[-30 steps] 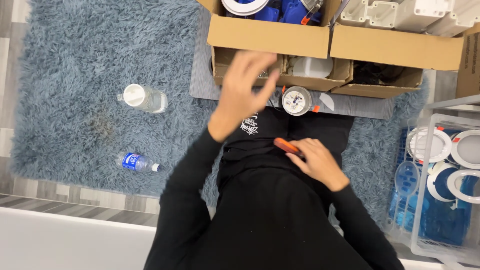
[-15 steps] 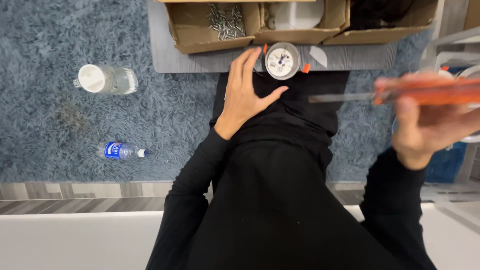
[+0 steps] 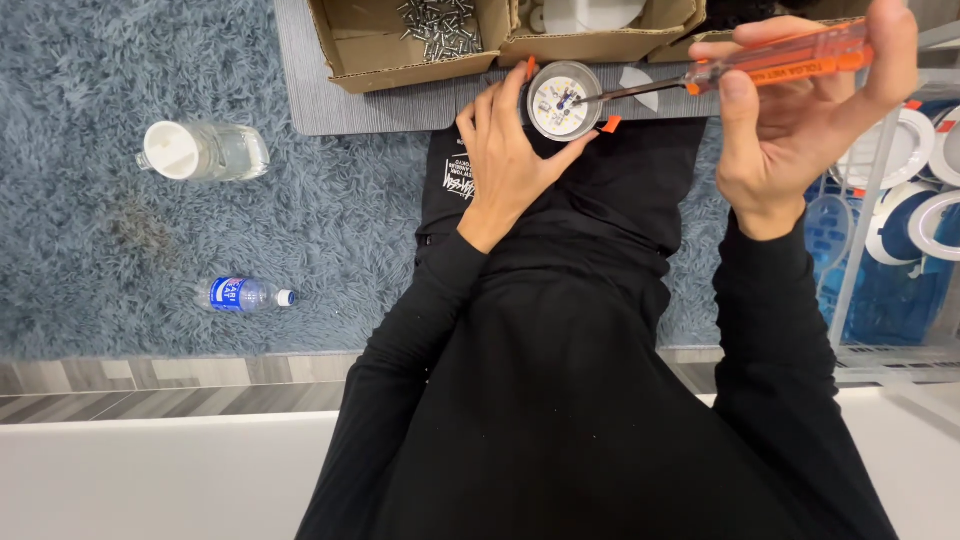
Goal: Assembling and inspecting LED downlight fixtures using a screwdriver
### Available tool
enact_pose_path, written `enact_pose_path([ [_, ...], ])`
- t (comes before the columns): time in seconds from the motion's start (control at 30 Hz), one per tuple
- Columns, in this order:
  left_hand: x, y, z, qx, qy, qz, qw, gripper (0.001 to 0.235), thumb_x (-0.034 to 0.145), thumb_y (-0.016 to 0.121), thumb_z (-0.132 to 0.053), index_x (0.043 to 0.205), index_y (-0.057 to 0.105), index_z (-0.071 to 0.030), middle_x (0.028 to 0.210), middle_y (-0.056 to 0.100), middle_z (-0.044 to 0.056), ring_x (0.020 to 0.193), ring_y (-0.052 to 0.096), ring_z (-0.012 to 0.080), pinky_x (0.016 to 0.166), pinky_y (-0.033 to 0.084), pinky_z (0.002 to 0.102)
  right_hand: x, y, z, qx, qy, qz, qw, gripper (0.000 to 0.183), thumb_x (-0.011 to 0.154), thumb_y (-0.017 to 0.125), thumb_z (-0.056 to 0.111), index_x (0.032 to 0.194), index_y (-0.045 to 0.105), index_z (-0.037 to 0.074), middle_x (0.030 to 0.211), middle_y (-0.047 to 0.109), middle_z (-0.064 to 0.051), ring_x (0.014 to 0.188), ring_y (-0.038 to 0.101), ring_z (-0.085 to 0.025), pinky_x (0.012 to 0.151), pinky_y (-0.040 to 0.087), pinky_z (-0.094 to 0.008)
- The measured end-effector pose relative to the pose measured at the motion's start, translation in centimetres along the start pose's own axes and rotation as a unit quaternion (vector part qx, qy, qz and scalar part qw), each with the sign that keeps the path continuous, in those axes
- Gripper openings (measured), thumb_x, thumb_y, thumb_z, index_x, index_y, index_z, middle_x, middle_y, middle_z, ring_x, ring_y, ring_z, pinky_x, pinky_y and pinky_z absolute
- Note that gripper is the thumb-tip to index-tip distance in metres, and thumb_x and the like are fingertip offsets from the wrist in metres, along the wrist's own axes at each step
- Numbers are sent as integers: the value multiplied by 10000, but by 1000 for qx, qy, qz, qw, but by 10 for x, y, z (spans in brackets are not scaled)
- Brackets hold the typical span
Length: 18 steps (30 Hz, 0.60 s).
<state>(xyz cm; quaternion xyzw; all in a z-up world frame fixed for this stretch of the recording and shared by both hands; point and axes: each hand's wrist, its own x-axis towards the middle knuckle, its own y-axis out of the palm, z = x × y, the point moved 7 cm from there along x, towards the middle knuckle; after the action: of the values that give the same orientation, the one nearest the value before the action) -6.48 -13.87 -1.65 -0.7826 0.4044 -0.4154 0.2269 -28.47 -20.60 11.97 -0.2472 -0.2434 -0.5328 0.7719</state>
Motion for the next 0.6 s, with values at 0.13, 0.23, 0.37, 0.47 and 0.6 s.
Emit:
enact_pose_path([
  [0.13, -4, 5, 1, 2, 18, -10, 1000, 1060, 840, 962, -749, 1514, 490, -80, 1477, 690, 13, 1268, 695, 221, 1093, 432, 427, -3, -1, -6, 2, 14, 4, 1000, 807, 1260, 556, -220, 1741, 273, 363, 1399, 536, -488, 1078, 668, -660, 1112, 661, -773],
  [0.23, -4, 4, 0, 4, 22, -9, 1000, 1053, 855, 961, -740, 1521, 483, -80, 1493, 684, 15, 1279, 701, 220, 1101, 430, 426, -2, 1, -6, -3, 14, 11, 1000, 785, 1257, 555, -206, 1727, 263, 349, 1398, 529, -486, 1076, 670, -662, 1105, 658, -770],
  [0.37, -4, 4, 0, 3, 28, -12, 1000, 1040, 863, 960, -733, 1523, 483, -86, 1501, 677, 12, 1292, 703, 220, 1100, 433, 428, 4, 4, -1, -10, 9, 36, 999, 752, 1259, 551, -194, 1712, 245, 322, 1385, 525, -481, 1083, 692, -667, 1080, 653, -745],
  [0.47, -7, 10, 5, 5, 31, -1, 1000, 1044, 854, 931, -743, 1528, 486, -81, 1508, 664, 63, 1270, 688, 269, 1047, 424, 459, 18, 16, 16, -28, 1, 118, 993, 756, 1251, 537, -190, 1721, 190, 290, 1344, 554, -514, 1143, 716, -659, 1059, 633, -693],
  [0.6, -4, 8, 5, -27, 34, -4, 999, 1028, 861, 918, -697, 1544, 471, -72, 1532, 653, 74, 1295, 691, 289, 1103, 414, 498, 37, 33, 28, 12, -48, 220, 974, 607, 1170, 504, -258, 1520, 194, 128, 1343, 558, -508, 1251, 686, -631, 1020, 653, -622],
])
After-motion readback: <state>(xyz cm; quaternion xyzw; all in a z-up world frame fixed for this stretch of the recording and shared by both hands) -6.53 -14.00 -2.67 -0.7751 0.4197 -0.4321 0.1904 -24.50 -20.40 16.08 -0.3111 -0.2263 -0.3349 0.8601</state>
